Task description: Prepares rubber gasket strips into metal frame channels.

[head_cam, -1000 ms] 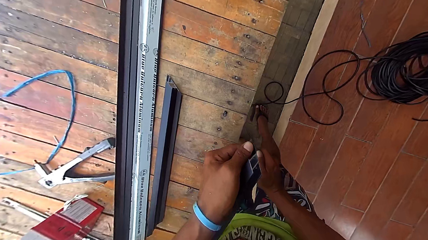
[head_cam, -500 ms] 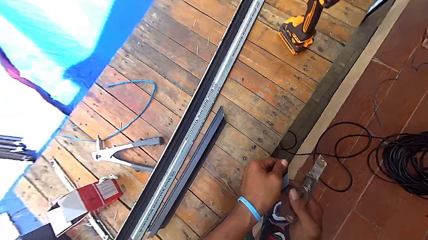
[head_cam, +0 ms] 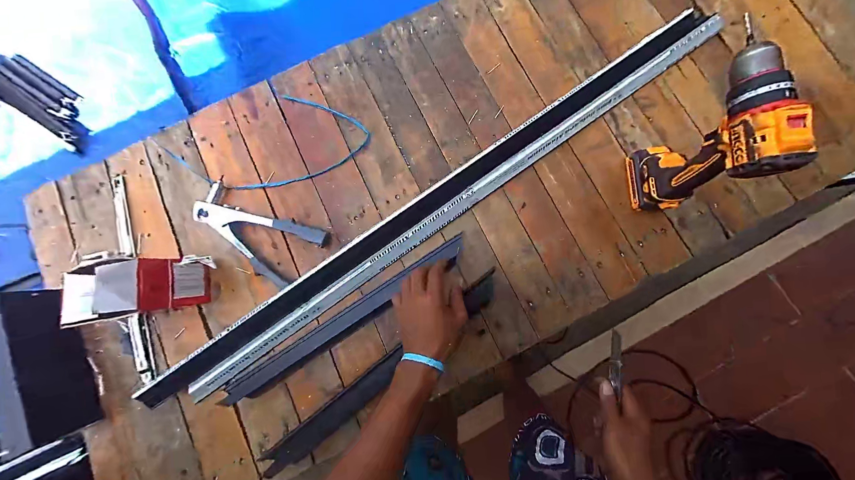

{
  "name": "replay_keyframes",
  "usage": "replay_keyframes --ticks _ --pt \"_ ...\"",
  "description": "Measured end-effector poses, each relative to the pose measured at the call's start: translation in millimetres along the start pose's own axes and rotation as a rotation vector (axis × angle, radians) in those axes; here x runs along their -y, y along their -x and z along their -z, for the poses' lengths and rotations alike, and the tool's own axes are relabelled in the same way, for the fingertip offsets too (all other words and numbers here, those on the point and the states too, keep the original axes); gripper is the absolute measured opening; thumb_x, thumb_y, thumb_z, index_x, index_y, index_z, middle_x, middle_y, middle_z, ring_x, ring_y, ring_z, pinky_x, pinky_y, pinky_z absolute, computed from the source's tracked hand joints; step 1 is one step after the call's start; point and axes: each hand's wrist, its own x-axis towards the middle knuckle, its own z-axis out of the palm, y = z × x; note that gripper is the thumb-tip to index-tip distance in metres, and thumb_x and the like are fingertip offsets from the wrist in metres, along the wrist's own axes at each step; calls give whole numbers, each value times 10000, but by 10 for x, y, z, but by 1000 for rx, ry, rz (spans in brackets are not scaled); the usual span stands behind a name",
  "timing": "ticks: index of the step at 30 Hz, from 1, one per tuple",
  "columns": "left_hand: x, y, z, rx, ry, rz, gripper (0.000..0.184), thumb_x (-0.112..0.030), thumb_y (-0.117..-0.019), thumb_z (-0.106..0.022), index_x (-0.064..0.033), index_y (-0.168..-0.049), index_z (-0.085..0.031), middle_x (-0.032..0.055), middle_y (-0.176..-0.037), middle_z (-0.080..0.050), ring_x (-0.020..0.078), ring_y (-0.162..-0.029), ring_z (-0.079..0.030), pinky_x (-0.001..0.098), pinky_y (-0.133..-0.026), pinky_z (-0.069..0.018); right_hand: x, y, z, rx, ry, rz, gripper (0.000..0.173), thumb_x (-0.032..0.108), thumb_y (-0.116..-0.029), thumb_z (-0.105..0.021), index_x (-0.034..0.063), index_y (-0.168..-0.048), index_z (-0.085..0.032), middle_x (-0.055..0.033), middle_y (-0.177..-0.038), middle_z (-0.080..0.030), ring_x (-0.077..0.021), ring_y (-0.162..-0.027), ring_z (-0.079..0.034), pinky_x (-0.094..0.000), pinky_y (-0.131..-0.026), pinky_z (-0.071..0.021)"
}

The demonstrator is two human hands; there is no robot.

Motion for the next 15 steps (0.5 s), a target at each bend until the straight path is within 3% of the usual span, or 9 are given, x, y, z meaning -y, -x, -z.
replay_keyframes --ticks 3,5,7,10,12,15 --pt "453 14 90 41 -217 133 542 -346 -939 -717 -73 -1390 -593 229 -1365 -590 455 -1246 -562 673 -975 -447 212 -425 96 36 101 157 392 291 -1058 -526 40 -1347 -606 -128 -917 -659 -232 -671 -632 -458 -605 -565" --pt "684 19 100 114 -310 167 498 -291 -929 -734 -46 -1347 -621 231 -1340 -615 457 -1240 -577 680 -1020 -428 602 -733 38 40 174 232 413 250 -1027 -622 52 -1387 -574 -141 -974 -690 -262 -800 -677 -505 -731 -578" --pt "784 0 123 162 -356 159 417 -231 -938 -723 -38 -1300 -650 225 -1308 -634 445 -1199 -613 664 -1001 -463 893 -1099 -73 41 268 300 484 250 -1010 -666 71 -1441 -541 -185 -1091 -704 -342 -950 -700 -589 -844 -564" --pt "774 -38 175 195 -386 180 320 -200 -944 -709 -42 -1220 -677 213 -1269 -653 430 -1127 -660 653 -910 -533 1060 -1574 -247 17 448 501 494 229 -1025 -627 93 -1488 -520 -205 -1275 -667 -395 -1152 -654 -616 -993 -501" --pt "729 -82 190 205 -410 182 297 -178 -924 -726 -39 -1183 -679 209 -1274 -648 432 -1117 -663 658 -878 -541 1076 -1796 -307 -53 555 671 428 216 -1025 -608 103 -1437 -588 -206 -1189 -643 -403 -1085 -635 -596 -920 -504" --pt "696 -116 210 227 -465 185 329 -187 -904 -740 -37 -1186 -661 206 -1284 -637 438 -1106 -663 663 -840 -550 1084 -1889 -289 -140 591 702 405 267 -999 -642 138 -1383 -639 -214 -1187 -620 -421 -1107 -602 -585 -886 -497"
